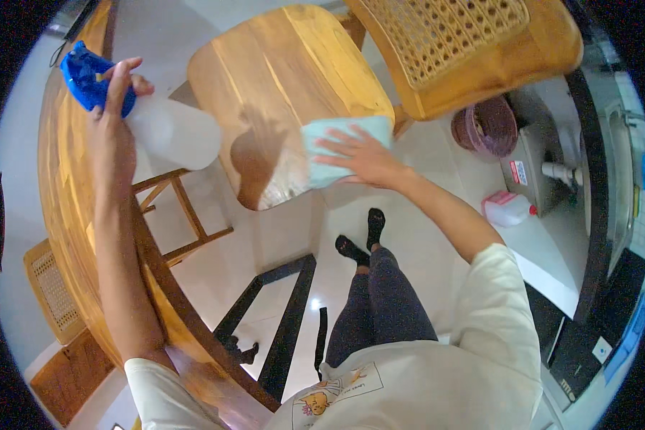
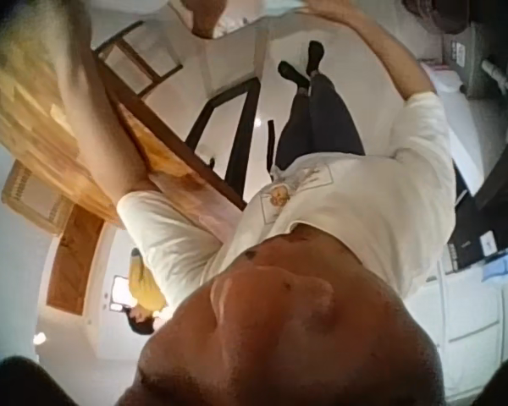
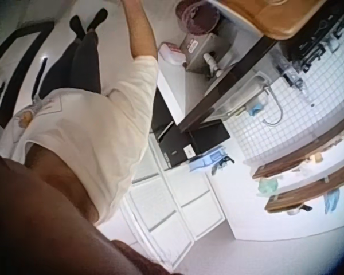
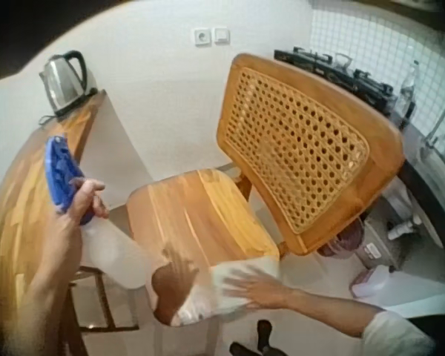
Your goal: The person wipes a wooden dining table and several wooden chairs with a cloth while holding a spray bottle. They clean the tabletop, chair seats, and chair backs in sequence, moving around the table to reach different areas.
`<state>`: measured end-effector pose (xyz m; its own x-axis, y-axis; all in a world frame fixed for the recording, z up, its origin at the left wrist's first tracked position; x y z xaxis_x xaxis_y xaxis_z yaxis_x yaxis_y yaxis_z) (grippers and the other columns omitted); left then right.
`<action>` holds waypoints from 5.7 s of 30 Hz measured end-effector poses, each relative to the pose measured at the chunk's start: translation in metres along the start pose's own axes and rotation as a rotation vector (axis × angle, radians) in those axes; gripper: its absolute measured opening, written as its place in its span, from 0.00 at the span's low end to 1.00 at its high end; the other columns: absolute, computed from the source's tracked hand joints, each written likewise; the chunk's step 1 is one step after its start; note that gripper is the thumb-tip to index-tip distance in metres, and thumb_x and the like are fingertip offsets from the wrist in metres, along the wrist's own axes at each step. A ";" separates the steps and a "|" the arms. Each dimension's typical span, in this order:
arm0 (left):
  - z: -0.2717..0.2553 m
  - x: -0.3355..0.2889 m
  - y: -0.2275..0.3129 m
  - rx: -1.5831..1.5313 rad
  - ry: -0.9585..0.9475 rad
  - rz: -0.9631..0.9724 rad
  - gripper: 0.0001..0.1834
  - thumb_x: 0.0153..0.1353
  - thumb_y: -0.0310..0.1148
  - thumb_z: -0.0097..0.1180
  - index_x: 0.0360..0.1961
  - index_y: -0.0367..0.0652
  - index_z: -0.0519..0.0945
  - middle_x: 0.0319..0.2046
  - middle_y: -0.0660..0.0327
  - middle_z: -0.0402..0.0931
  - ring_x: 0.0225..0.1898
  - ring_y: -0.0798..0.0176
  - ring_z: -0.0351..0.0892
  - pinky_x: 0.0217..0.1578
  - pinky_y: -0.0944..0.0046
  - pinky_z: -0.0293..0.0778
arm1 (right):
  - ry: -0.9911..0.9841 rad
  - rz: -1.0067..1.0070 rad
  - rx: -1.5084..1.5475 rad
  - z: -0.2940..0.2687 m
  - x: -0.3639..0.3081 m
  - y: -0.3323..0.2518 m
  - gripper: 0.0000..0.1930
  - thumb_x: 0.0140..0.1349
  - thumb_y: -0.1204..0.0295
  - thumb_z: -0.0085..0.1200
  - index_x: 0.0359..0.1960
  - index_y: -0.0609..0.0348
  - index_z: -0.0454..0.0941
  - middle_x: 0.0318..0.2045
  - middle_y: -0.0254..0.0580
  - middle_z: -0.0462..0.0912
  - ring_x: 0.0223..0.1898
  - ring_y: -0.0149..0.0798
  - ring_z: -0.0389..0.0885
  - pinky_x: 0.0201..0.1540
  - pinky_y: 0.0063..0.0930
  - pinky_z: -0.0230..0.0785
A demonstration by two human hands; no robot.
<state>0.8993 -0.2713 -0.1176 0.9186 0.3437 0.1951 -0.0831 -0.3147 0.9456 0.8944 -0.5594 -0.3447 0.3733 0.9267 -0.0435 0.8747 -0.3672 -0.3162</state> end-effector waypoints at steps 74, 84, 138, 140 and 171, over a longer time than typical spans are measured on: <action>-0.002 0.006 -0.004 -0.278 -0.032 -0.401 0.16 0.54 0.32 0.59 0.40 0.34 0.71 0.26 0.63 0.69 0.30 0.70 0.69 0.32 0.71 0.65 | 0.483 0.496 0.055 -0.045 0.363 0.149 0.19 0.59 0.57 0.43 0.40 0.60 0.74 0.40 0.46 0.76 0.49 0.46 0.67 0.55 0.44 0.51; -0.007 0.002 -0.009 -0.208 0.048 -0.378 0.24 0.55 0.26 0.49 0.50 0.42 0.54 0.35 0.57 0.66 0.38 0.67 0.65 0.40 0.67 0.62 | 0.307 -0.069 -0.004 -0.002 0.339 0.007 0.26 0.55 0.52 0.45 0.55 0.45 0.66 0.61 0.43 0.57 0.66 0.45 0.44 0.65 0.52 0.34; -0.011 0.007 -0.009 -0.206 0.175 -0.288 0.32 0.61 0.57 0.37 0.48 0.34 0.63 0.31 0.51 0.69 0.35 0.59 0.70 0.40 0.60 0.66 | 0.345 0.007 -0.108 -0.023 0.367 0.066 0.24 0.62 0.51 0.33 0.61 0.33 0.57 0.66 0.29 0.49 0.67 0.38 0.40 0.65 0.52 0.25; -0.008 0.008 -0.009 -0.213 0.165 -0.278 0.32 0.61 0.57 0.38 0.48 0.34 0.62 0.31 0.51 0.69 0.35 0.59 0.70 0.40 0.60 0.66 | 0.392 0.056 -0.112 -0.015 0.355 0.060 0.24 0.61 0.52 0.36 0.61 0.33 0.58 0.65 0.30 0.50 0.67 0.38 0.41 0.65 0.53 0.27; 0.000 0.009 0.007 -0.001 0.140 -0.202 0.30 0.63 0.55 0.34 0.50 0.37 0.64 0.31 0.59 0.71 0.35 0.67 0.70 0.38 0.69 0.64 | 0.631 0.962 -0.189 -0.012 0.155 0.142 0.25 0.60 0.55 0.40 0.60 0.40 0.61 0.64 0.39 0.52 0.66 0.50 0.44 0.61 0.63 0.31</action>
<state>0.9070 -0.2709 -0.1094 0.8540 0.5190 0.0362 0.0963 -0.2260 0.9694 1.0802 -0.4688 -0.3851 0.9487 0.0741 0.3075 0.1589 -0.9522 -0.2609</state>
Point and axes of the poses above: each hand's wrist, its own x-axis towards the middle knuckle, its own z-axis out of the palm, y = z × x, the point moved 3 cm from there along x, towards the middle knuckle
